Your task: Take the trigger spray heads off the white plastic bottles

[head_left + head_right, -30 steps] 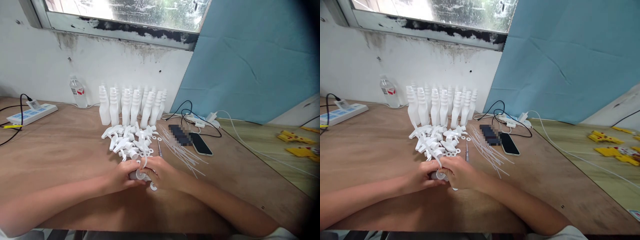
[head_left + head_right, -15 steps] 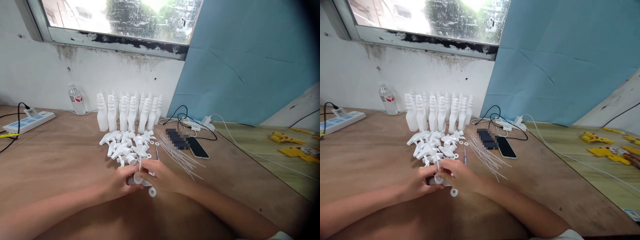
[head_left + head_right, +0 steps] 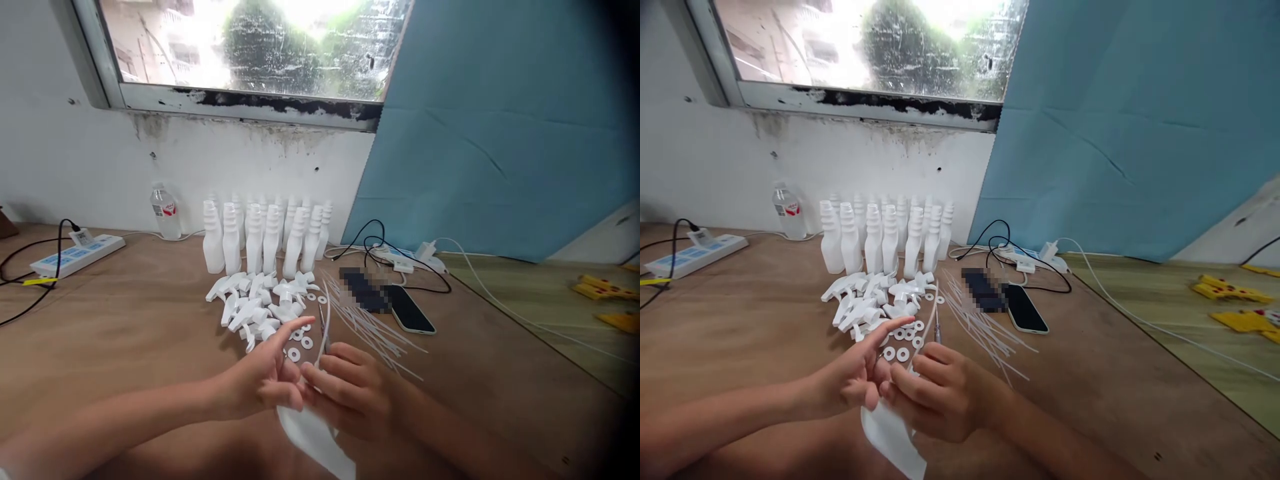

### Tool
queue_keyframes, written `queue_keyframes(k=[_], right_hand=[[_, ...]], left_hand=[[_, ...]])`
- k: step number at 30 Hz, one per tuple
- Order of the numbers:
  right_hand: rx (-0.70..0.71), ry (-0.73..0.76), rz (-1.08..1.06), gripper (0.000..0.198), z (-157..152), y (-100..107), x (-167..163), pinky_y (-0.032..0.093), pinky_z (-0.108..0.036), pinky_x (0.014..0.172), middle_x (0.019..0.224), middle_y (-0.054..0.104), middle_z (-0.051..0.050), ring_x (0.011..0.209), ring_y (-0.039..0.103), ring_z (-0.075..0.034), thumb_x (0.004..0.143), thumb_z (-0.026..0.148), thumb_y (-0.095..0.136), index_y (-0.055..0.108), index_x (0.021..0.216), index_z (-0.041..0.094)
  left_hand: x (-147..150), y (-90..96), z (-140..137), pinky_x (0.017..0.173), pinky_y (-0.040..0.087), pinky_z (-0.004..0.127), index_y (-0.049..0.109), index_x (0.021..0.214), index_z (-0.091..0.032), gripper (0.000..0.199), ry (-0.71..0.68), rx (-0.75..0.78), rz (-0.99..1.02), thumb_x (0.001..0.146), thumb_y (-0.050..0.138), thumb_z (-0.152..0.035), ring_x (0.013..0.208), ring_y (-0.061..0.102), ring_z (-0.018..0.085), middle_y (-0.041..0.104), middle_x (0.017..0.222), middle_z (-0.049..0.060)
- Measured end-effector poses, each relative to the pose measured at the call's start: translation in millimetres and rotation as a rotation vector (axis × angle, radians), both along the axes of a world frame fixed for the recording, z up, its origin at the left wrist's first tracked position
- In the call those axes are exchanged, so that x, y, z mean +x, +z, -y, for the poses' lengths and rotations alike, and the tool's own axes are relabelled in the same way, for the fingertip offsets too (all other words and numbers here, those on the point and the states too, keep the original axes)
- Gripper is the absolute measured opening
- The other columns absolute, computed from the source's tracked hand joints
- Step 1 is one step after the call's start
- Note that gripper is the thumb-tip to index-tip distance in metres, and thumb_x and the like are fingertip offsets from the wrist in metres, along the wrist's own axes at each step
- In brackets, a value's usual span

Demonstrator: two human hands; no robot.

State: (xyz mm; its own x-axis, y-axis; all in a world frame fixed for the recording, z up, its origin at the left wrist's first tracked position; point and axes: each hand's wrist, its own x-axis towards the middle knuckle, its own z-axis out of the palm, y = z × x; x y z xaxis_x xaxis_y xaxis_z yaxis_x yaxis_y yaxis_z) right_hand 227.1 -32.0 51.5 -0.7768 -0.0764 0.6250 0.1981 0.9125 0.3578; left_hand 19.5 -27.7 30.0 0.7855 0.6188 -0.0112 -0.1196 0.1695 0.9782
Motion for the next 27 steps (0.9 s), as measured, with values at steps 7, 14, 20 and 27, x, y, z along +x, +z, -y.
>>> queue_keyframes(k=[7,14,20,27], right_hand=[[-0.107,-0.074,-0.217,0.031,-10.6,6.3,30.3,0.055,-0.037,0.074,0.109,0.066,-0.016,0.098,0.065,-0.022,0.093,0.015,0.041,0.053,0.122,0.01],[-0.68,-0.051,-0.784,0.027,-16.2,41.9,36.4,0.057,-0.033,0.059,0.094,0.07,-0.004,0.069,0.068,-0.019,0.084,0.021,0.062,0.058,0.111,0.025],[-0.633,0.155,-1.156,0.006,-38.9,79.6,21.0,0.053,-0.031,0.052,0.074,0.068,-0.002,0.065,0.067,-0.018,0.085,0.023,0.065,0.062,0.088,0.017],[-0.637,0.242,-1.249,0.018,-51.4,108.1,30.6,0.051,-0.029,0.044,0.071,0.062,0.0,0.061,0.066,-0.017,0.079,0.03,0.07,0.064,0.088,0.016]], left_hand=[[-55.4,58.8,-97.9,0.057,0.04,0.02,0.055,0.114,-0.018,0.043,0.985,0.96,-0.291,0.083,0.061,-0.047,0.061,0.05,0.009,0.058,0.07,-0.002],[-136.4,69.7,-216.9,0.085,0.044,0.03,0.042,0.125,-0.01,0.059,1.491,0.939,-0.41,0.076,0.069,-0.03,0.109,0.051,0.02,0.052,0.126,0.013],[-138.3,36.6,-239.8,0.084,0.045,0.029,0.054,0.115,-0.012,0.045,1.393,0.782,-0.599,0.074,0.068,-0.025,0.1,0.059,0.02,0.063,0.111,0.009],[-147.9,83.7,-188.0,0.074,0.039,0.022,0.056,0.109,-0.008,0.032,1.561,0.896,-0.689,0.082,0.057,-0.026,0.077,0.048,0.011,0.059,0.087,-0.003]])
